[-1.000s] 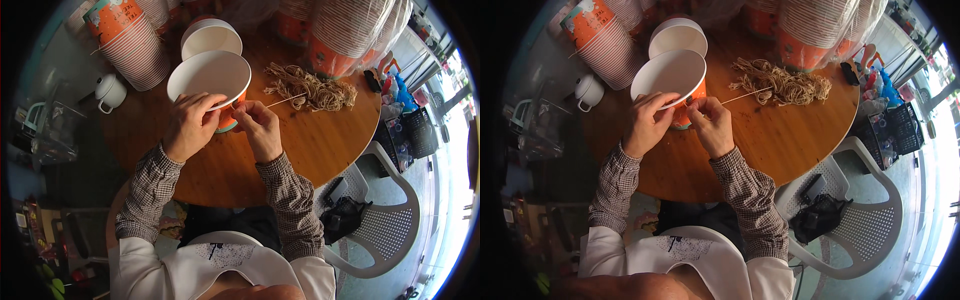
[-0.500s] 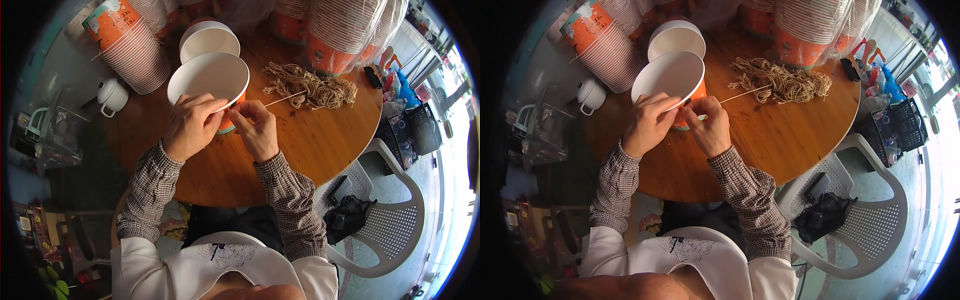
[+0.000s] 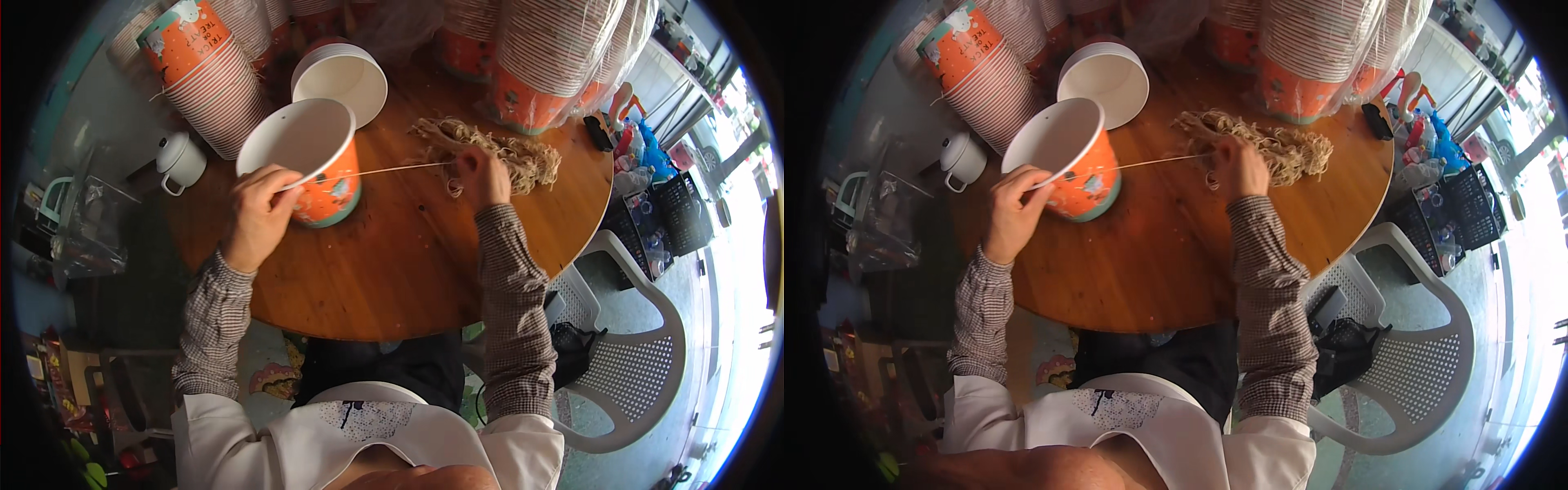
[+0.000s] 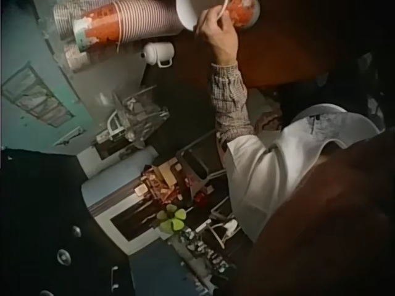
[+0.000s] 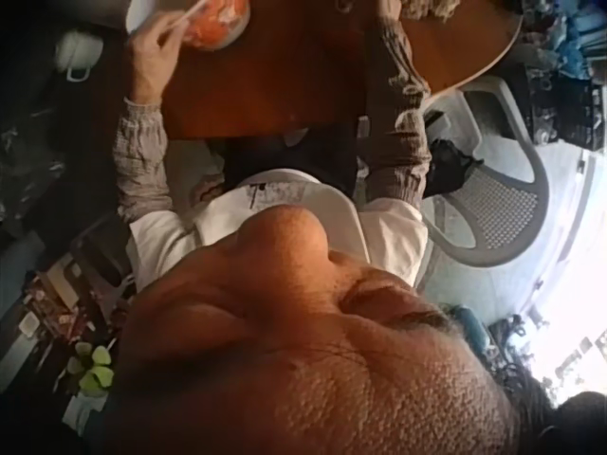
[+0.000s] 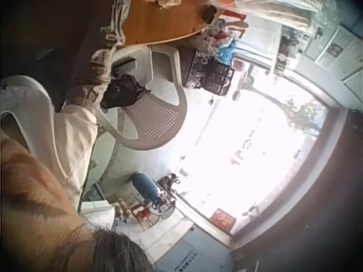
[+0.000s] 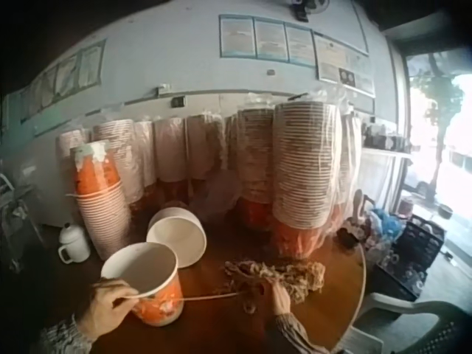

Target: Attaching twine strings to paper buckets to create handles for packaging.

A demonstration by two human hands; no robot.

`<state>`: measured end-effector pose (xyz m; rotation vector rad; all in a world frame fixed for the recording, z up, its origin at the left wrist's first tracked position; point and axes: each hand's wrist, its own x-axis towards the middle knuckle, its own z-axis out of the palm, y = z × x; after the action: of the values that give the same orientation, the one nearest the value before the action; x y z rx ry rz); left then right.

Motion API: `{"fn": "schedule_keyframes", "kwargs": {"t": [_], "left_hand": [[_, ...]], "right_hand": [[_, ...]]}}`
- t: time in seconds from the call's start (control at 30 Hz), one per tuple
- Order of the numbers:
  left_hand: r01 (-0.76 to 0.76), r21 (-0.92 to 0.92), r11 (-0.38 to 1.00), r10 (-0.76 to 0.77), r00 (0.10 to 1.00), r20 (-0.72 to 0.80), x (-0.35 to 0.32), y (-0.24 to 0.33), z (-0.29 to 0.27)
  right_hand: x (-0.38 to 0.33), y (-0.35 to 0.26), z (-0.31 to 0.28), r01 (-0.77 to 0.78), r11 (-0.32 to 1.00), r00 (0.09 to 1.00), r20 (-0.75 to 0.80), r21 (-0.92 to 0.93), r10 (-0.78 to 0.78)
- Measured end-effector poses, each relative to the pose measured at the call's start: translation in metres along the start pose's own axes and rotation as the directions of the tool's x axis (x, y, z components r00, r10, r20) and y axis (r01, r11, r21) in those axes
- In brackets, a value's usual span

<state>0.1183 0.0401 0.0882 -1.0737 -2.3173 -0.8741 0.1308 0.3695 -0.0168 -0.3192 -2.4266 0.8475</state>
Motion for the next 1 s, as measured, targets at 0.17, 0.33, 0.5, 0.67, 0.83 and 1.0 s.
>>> {"fn": "schedule_keyframes", "kwargs": {"t": [0.17, 0.33, 0.5, 0.67, 0.83, 1.0], "left_hand": [[0.176, 0.059, 0.983, -0.172, 0.983, -0.067, -0.031, -0.037, -0.046], [0.264, -0.138, 0.955, -0.276, 0.958, -0.081, -0.053, -0.032, -0.055], [0.129, -0.23, 0.965, -0.146, 0.987, -0.062, -0.036, -0.003, -0.013], [0.08, -0.132, 0.988, -0.088, 0.995, -0.055, -0.026, 0.007, -0.001], [0.032, -0.103, 0.994, -0.041, 0.995, -0.087, -0.025, 0.01, -0.003], [0.139, -0.265, 0.954, -0.169, 0.981, -0.098, -0.026, 0.006, -0.002]], "right_hand": [[0.028, 0.05, -0.014, -0.041, 0.986, 0.996, -0.08, -0.164, 0.028], [0.02, 0.011, -0.012, 0.1, 0.916, 0.949, -0.239, -0.39, -0.205], [-0.05, -0.108, 0.032, 0.01, 0.757, 0.958, 0.21, 0.653, -0.194], [-0.085, -0.146, 0.038, 0.076, 0.84, 0.934, 0.257, 0.538, -0.249], [-0.093, -0.152, 0.049, 0.064, 0.827, 0.961, 0.188, 0.559, -0.202], [-0.099, -0.157, 0.048, -0.1, 0.796, 0.938, 0.324, 0.597, -0.125]]}}
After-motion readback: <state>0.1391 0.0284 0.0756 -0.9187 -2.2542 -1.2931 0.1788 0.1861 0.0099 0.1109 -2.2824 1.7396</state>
